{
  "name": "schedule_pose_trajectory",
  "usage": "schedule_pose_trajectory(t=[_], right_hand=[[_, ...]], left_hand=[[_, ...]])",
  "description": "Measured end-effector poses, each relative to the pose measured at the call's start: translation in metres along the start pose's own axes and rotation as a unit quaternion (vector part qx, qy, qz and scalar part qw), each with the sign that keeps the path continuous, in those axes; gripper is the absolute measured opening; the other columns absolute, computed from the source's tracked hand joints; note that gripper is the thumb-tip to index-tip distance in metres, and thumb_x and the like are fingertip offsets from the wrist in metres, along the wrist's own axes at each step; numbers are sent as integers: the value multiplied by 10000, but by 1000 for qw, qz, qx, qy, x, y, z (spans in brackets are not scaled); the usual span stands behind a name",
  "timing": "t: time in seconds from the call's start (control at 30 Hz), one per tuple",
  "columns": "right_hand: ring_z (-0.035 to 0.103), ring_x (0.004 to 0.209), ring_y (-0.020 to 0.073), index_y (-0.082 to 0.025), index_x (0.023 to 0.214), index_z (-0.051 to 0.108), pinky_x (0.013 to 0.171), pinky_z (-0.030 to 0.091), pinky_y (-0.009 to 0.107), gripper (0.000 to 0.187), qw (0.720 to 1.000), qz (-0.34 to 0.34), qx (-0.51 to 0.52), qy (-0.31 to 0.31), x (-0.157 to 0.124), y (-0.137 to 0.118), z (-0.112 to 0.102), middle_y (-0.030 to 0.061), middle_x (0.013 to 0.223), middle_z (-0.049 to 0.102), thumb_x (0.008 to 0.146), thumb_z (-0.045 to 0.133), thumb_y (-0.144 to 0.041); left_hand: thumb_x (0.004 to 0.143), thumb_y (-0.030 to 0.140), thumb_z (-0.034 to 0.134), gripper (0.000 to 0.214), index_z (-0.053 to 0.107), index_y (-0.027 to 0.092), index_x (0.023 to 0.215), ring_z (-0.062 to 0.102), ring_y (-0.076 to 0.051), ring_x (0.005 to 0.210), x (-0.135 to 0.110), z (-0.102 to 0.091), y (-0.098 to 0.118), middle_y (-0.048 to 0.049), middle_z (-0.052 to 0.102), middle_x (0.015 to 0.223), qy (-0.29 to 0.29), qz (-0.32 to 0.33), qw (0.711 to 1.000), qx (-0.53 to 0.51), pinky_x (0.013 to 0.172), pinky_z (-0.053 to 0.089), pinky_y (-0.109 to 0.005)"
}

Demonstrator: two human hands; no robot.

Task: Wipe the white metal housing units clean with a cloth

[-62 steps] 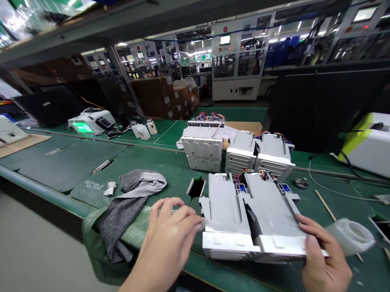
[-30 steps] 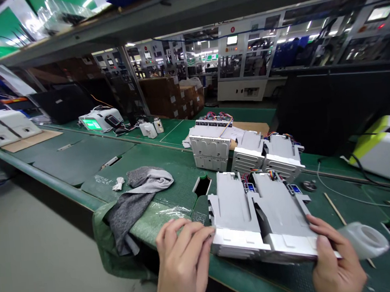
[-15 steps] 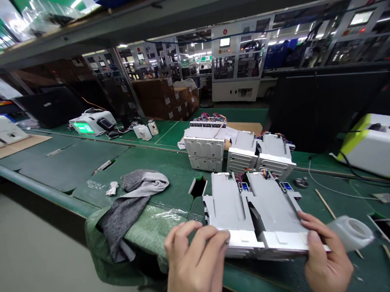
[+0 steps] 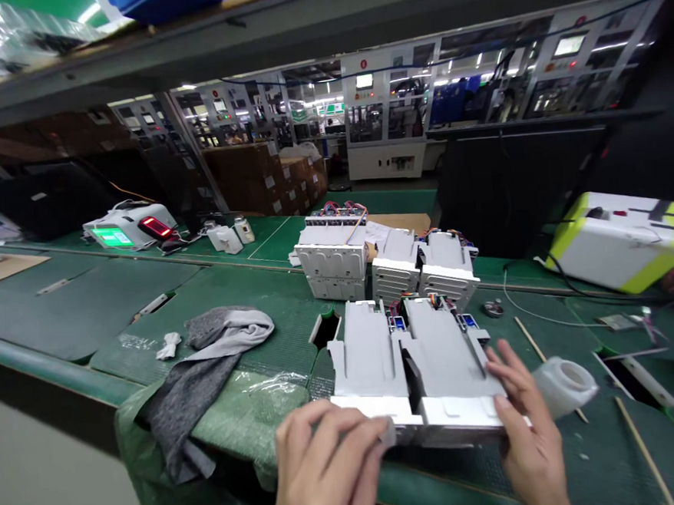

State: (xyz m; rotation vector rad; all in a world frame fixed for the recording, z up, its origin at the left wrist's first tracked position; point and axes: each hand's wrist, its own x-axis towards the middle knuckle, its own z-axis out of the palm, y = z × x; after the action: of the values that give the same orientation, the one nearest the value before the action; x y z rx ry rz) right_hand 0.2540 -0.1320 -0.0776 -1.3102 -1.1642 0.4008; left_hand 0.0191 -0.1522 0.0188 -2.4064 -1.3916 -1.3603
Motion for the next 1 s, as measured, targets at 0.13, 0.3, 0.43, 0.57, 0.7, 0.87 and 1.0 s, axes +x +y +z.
schedule_pose_trajectory(t=[0.13, 0.3, 0.43, 0.57, 0.7, 0.87, 1.0], right_hand=[[321, 1421, 323, -235, 1118, 638, 1104, 267, 535, 276, 999, -18, -28, -14, -23, -12, 12, 84, 1500, 440, 938, 481, -375], [314, 1417, 333, -236, 1134, 619, 1080, 295, 565, 263, 994, -87, -59, 1, -32, -9, 20, 86, 1498, 431, 943, 468, -334], [315, 1410, 335, -242, 1130, 607, 1066, 301, 562, 241, 992, -109, -65, -2, -28, -5, 18, 79, 1495, 426, 941, 470, -299], [305, 1411, 338, -236, 1114, 599, 1055, 306, 536, 231, 991, -117, -59, 5, -30, -5, 19, 80, 1488, 430, 940, 459, -294], [289, 1411, 334, -236, 1103, 590, 1054, 289, 517, 224, 990, -124, -63, 5, -31, -5, 19, 69, 1483, 426, 938, 449, -294], [280, 1409, 339, -229, 1101, 580, 1057, 267, 507, 223, 991, -128, -51, 4, -29, -3, 21, 67, 1486, 410, 936, 441, -285], [268, 1413, 349, -225, 1103, 577, 1063, 249, 519, 225, 991, -127, -44, 6, -29, -3, 22, 68, 1482, 414, 931, 442, -277]], left_hand=[[870, 139, 642, 196, 708, 255, 1013, 534, -202, 935, 16, 11, -6, 5, 714, 917, 5, 10, 999, 52, 897, 355, -358], [912, 173, 606, 152, 707, 242, 1003, 537, -217, 957, 21, 38, 7, 22, 739, 928, -7, 50, 997, 65, 918, 326, -386], [912, 181, 598, 171, 711, 220, 1035, 539, -222, 973, 5, 49, 13, 15, 750, 970, 19, 64, 997, 46, 927, 334, -380], [908, 164, 597, 176, 720, 201, 1028, 534, -225, 974, -3, 49, 10, 10, 758, 963, 32, 70, 995, 56, 943, 326, -381], [940, 164, 542, 190, 721, 182, 1000, 545, -229, 985, 1, 53, 9, -9, 754, 943, 29, 77, 995, 54, 967, 312, -398], [954, 189, 539, 202, 740, 204, 940, 571, -189, 901, -2, 57, 7, 13, 760, 868, 75, 88, 991, 61, 908, 343, -356], [960, 197, 523, 217, 736, 199, 920, 568, -199, 912, 0, 57, 4, 6, 756, 861, 63, 88, 993, 48, 925, 334, -373]])
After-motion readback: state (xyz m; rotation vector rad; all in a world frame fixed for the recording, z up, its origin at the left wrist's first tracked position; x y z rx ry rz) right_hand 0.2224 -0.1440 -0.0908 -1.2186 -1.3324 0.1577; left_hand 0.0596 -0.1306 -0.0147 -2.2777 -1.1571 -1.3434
